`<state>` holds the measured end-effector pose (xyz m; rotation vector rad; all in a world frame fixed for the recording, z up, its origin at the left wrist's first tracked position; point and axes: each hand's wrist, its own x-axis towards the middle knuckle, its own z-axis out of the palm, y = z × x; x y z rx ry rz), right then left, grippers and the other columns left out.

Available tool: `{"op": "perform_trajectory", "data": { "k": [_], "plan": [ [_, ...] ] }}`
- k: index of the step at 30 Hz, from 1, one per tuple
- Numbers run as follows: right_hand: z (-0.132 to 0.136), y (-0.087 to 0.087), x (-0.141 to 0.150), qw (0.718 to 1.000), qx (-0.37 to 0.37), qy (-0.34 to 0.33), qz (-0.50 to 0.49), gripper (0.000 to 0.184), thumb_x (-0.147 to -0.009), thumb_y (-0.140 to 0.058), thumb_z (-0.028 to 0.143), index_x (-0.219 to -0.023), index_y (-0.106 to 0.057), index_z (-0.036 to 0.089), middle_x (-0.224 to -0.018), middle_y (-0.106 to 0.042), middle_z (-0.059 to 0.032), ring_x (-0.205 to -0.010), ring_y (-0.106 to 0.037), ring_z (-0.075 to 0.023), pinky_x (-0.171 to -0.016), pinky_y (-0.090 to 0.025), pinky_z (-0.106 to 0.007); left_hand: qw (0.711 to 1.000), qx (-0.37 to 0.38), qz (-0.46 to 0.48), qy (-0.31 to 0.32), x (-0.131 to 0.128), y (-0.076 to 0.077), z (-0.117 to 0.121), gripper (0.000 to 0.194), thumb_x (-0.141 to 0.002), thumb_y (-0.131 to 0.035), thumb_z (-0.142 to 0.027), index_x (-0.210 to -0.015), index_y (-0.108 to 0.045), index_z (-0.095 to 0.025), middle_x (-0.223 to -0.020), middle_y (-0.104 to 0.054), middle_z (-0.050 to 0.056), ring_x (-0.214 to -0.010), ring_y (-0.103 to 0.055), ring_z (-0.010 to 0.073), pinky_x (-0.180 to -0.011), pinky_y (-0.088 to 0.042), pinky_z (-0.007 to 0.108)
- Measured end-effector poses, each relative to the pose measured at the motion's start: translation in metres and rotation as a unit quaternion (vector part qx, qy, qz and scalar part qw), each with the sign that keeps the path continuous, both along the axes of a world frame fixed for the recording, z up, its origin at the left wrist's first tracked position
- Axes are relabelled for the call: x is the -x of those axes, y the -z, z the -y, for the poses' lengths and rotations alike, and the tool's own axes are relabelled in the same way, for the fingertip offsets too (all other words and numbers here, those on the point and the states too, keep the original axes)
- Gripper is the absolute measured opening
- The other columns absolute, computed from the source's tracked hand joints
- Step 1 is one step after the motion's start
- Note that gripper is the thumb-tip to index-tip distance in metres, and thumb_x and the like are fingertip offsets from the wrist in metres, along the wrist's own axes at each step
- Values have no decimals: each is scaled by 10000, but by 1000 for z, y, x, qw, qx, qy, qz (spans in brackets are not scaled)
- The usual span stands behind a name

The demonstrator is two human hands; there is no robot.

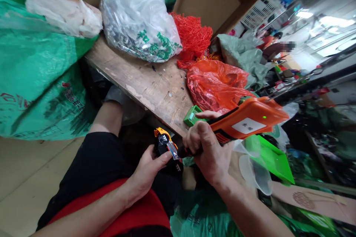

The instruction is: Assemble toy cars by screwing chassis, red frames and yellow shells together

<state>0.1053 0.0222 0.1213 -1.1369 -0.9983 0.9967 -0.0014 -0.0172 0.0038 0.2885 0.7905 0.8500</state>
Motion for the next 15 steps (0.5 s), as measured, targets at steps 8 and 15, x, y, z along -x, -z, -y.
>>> {"op": "perform_trajectory", "data": {
  "k": [8, 15],
  "plan": [
    [-3, -8, 6, 1000, 16, 0, -14, 336, -834, -798, 379, -833, -490, 244, -443, -434, 139, -337, -365, -55, -373, -379, -191, 1000, -6, -21, -19, 0, 2, 0, 478, -735, -876, -400, -1092, -678, -151, -1109, -756, 131, -1050, -691, 289, -907, -536, 400],
    [-8, -18, 1, 1000, -15, 15, 5, 281, -875, -756, 358, -805, -513, 236, -456, -423, 132, -340, -344, -55, -380, -347, -210, 1000, -6, -9, -17, 0, -5, -8, 511, -723, -883, -402, -1101, -656, -142, -1115, -758, 139, -1050, -687, 294, -900, -539, 406]
  ]
}}
